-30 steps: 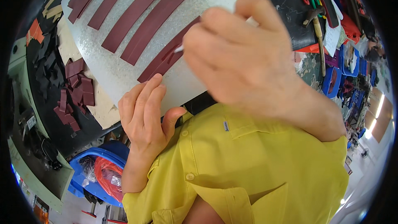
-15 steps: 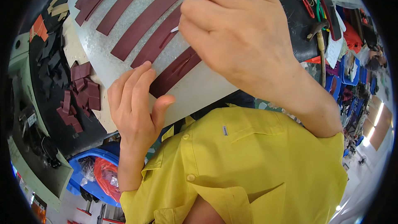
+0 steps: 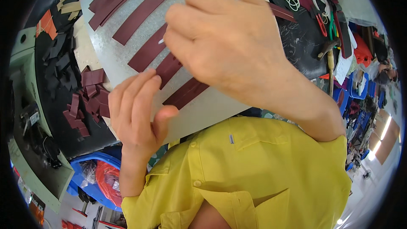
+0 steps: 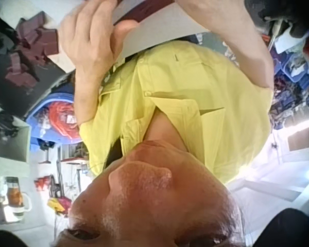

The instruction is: The person applies glue from a tube onto maroon leather strips laid out on a white surface. They then pick up smaller maroon leather pieces and press them onto the glued areas, folding and aligning them to create a series of small, uniform leather components.

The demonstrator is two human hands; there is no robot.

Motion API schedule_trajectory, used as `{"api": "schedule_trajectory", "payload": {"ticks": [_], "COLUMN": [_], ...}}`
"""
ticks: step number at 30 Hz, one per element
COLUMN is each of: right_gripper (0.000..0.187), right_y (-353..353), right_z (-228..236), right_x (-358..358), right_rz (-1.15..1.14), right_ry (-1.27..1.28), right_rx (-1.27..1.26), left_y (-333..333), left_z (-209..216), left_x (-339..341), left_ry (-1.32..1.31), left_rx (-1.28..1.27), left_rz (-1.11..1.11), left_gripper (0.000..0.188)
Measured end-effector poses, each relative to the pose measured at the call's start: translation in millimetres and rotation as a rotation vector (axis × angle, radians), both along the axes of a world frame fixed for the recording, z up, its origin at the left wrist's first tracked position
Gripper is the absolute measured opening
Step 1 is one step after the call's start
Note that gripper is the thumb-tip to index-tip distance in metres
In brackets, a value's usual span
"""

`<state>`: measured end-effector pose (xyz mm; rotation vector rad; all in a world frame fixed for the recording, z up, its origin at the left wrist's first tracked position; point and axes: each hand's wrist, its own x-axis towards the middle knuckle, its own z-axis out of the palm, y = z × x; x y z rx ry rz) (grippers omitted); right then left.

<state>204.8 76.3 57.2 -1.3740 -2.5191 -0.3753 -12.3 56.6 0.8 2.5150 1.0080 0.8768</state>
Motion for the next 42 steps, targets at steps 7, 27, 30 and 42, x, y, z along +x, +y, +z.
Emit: {"api": "schedule_trajectory", "payload": {"ticks": [7,27,30,42], "right_gripper": [0.031,0.012,0.014,0.019], "right_y": [7.5,67.6,70.7,80.2], "right_z": [-1.7,-26.9,-25.7,-27.0], "right_x": [9.1,4.3,6.6,48.3], "right_rz": [-0.006,0.162,0.134,-0.097], "right_ry": [-0.090,0.111,0.114,0.452], "right_rx": [-0.009,0.226,0.223,-0.043], "left_y": [11.8,53.6,52.7,52.0], "left_z": [-5.8,-5.7,-6.4,-7.0], "left_x": [1.2,1.6,2.1,1.5], "left_ry": [0.127,0.124,0.110,-0.012], "left_rx": [0.003,-0.008,0.003,-0.063], "left_rz": [0.074,0.123,0.137,0.173], "left_gripper": [0.054,0.048,0.048,0.047]}}
